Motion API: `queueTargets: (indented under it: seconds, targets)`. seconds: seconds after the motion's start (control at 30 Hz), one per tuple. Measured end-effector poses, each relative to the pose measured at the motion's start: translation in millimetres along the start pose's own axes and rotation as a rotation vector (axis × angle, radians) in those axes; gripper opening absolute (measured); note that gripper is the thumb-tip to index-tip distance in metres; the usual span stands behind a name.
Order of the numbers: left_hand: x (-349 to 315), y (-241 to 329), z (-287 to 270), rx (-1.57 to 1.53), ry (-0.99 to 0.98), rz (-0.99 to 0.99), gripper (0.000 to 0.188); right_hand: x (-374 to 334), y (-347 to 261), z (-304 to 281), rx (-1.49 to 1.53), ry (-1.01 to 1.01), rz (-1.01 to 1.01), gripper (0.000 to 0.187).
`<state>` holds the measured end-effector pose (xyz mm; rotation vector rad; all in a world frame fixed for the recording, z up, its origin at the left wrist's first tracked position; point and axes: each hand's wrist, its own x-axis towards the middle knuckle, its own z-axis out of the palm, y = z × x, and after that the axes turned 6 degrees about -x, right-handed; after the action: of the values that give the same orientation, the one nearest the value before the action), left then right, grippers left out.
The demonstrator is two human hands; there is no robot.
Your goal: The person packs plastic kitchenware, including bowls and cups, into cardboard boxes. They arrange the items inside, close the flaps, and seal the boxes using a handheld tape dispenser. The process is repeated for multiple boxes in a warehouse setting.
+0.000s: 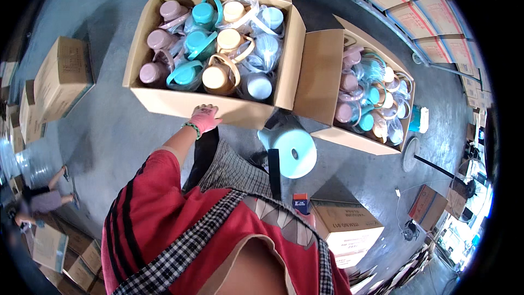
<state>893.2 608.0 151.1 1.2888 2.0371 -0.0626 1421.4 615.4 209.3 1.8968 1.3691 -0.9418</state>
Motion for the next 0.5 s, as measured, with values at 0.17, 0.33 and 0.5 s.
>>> queueTargets:
  seconds: [0.17, 0.33, 0.5]
  targets:
    - [73.8, -109.2, -1.4, 0.317, -0.188, -0.102, 0.067, 101.9, -127.9, 53.5, 0.562, -0.056, 0.06, 0.02]
    - [113.9, -210.4, 32.0, 0.322, -0.525, -0.046, 0.046, 194.8, -300.6, 46.9, -0.122, -0.054, -0.162, 0.028]
    - [110.2, -213.6, 38.0, 0.179, -0.35, 0.093, 0.024, 303.1, -282.5, 101.9, 0.478, 0.075, -0.043, 0.021]
